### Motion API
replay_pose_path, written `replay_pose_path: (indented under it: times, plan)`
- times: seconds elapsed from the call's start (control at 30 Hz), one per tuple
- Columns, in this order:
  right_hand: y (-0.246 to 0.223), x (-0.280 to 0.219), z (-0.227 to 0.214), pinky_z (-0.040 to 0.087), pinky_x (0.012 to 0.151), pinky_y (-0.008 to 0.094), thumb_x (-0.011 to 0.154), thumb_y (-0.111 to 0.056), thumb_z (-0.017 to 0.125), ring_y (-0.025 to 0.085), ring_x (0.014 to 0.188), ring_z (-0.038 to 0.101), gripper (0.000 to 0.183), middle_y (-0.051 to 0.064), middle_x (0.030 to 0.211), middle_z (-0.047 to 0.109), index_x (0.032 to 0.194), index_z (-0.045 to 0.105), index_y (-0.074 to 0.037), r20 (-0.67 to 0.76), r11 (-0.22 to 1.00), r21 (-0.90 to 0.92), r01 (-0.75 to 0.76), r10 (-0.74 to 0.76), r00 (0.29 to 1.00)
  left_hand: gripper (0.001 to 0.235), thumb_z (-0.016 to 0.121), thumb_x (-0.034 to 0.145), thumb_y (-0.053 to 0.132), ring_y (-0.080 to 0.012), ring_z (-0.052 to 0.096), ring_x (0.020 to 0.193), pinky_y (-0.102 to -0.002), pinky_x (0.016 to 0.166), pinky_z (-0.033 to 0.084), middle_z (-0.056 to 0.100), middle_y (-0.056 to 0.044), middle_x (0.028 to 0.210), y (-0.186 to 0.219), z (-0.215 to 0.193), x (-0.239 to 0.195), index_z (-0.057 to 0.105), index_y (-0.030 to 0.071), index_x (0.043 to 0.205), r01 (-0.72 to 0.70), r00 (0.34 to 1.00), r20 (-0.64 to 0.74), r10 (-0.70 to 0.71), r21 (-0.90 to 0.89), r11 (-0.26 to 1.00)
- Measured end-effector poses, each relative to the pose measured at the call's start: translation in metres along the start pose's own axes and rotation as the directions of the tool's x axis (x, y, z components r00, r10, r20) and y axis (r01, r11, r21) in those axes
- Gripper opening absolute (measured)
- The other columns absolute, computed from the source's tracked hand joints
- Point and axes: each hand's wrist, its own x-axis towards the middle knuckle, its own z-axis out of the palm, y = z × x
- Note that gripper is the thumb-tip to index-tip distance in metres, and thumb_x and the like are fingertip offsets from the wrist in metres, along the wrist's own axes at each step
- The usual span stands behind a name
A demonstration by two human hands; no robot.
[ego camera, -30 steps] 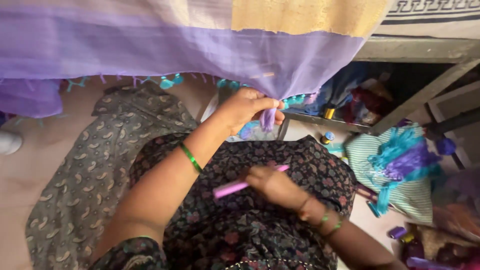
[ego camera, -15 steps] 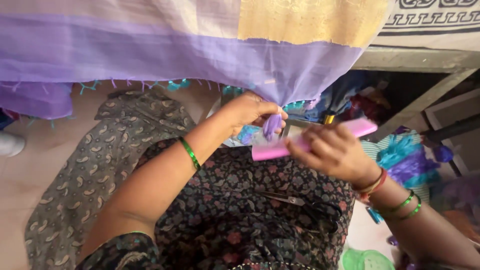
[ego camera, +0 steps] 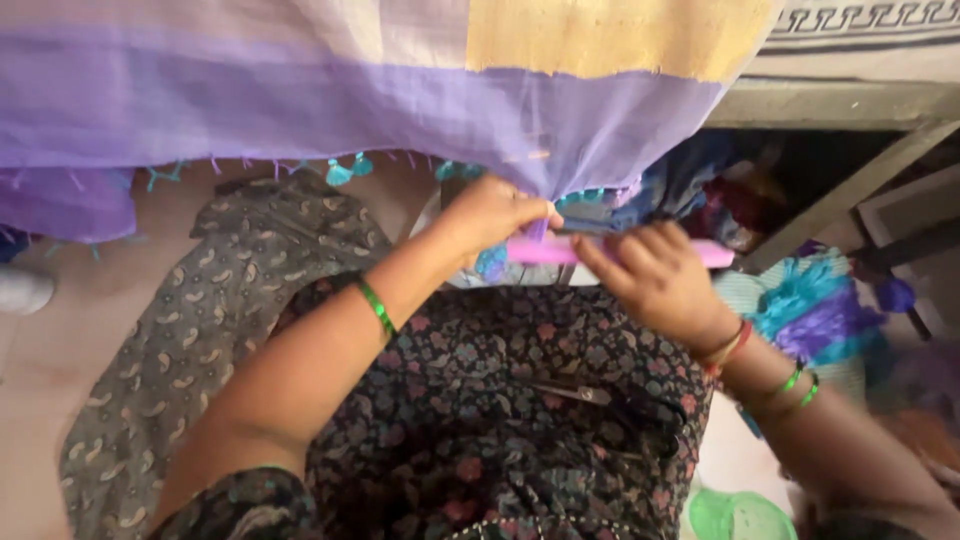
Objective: Tying and trimming decorative tassels on the edge of a purple fabric.
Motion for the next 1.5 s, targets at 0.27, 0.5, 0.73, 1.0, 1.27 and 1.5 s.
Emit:
replay_pose_path:
  times: [0.27,0.5,0.73,1.0,1.27,1.5]
  plan:
    - [-0.079,-0.038,0.028,0.052,0.084,0.038,0.089,-0.015,0.072,0.02,0.093,0.064,0.043,0.004,0.103,0.067,0.131,0.068,-0.011,0.021,0.936,0.342,-0.081,0.079,0.997,0.025,0.064,0.101,0.021,-0.0114,0.076,0.083,-0.026,0.076,0.06,0.081,-0.008,0.092,-0.03,0.034,-0.036,0.075,0.0,0.105,-0.182,0.974,-0.15,0.168,-0.086,0.98]
    - [-0.11,-0.031,0.055,0.057,0.085,0.031,0.088,-0.011,0.072,0.019,0.096,0.072,0.021,0.003,0.11,0.075,0.108,0.068,-0.015,-0.016,0.617,0.666,-0.419,0.573,0.819,0.02,0.07,0.098,0.019,-0.0158,0.076,0.078,-0.028,0.07,0.057,0.078,-0.01,0.088,-0.03,0.066,-0.069,0.075,0.0,0.103,-0.287,0.828,-0.431,0.358,0.224,0.932]
    - [-0.053,0.039,0.064,0.053,0.082,0.024,0.099,-0.014,0.066,0.01,0.093,0.064,0.018,0.001,0.103,0.071,0.113,0.069,-0.003,0.437,-0.376,0.899,-0.224,0.758,0.485,0.013,0.075,0.093,0.014,-0.0297,0.068,0.078,-0.039,0.072,0.052,0.071,-0.012,0.083,-0.016,0.067,-0.08,0.074,0.004,0.1,-0.343,0.689,-0.403,0.602,0.55,0.762]
    - [-0.092,0.006,0.117,0.048,0.077,0.024,0.111,-0.022,0.058,0.01,0.082,0.058,0.028,0.002,0.09,0.066,0.096,0.068,0.0,0.451,-0.491,0.871,0.023,0.816,0.362,0.023,0.074,0.092,0.022,-0.0216,0.068,0.079,-0.033,0.073,0.053,0.073,-0.011,0.091,0.037,0.04,-0.069,0.074,0.002,0.103,-0.317,0.786,-0.368,0.497,0.451,0.835]
    - [-0.073,-0.005,0.094,0.049,0.073,0.03,0.106,-0.018,0.056,0.011,0.079,0.059,0.02,0.002,0.085,0.064,0.101,0.066,-0.002,0.387,-0.235,0.904,-0.357,0.805,0.45,0.021,0.07,0.097,0.016,-0.0107,0.064,0.081,-0.027,0.075,0.051,0.073,-0.006,0.09,-0.004,0.054,-0.048,0.079,-0.001,0.108,-0.004,0.991,-0.124,-0.05,-0.397,0.918]
    - [-0.015,-0.024,0.073,0.05,0.074,0.037,0.092,-0.006,0.071,0.025,0.083,0.064,0.005,0.009,0.089,0.067,0.092,0.067,-0.004,0.026,0.514,0.612,-0.601,0.746,0.665,0.02,0.069,0.097,0.015,-0.0083,0.068,0.092,-0.024,0.086,0.053,0.077,0.0,0.097,-0.021,0.052,-0.037,0.077,-0.001,0.103,-0.09,0.978,-0.206,0.033,-0.278,0.956]
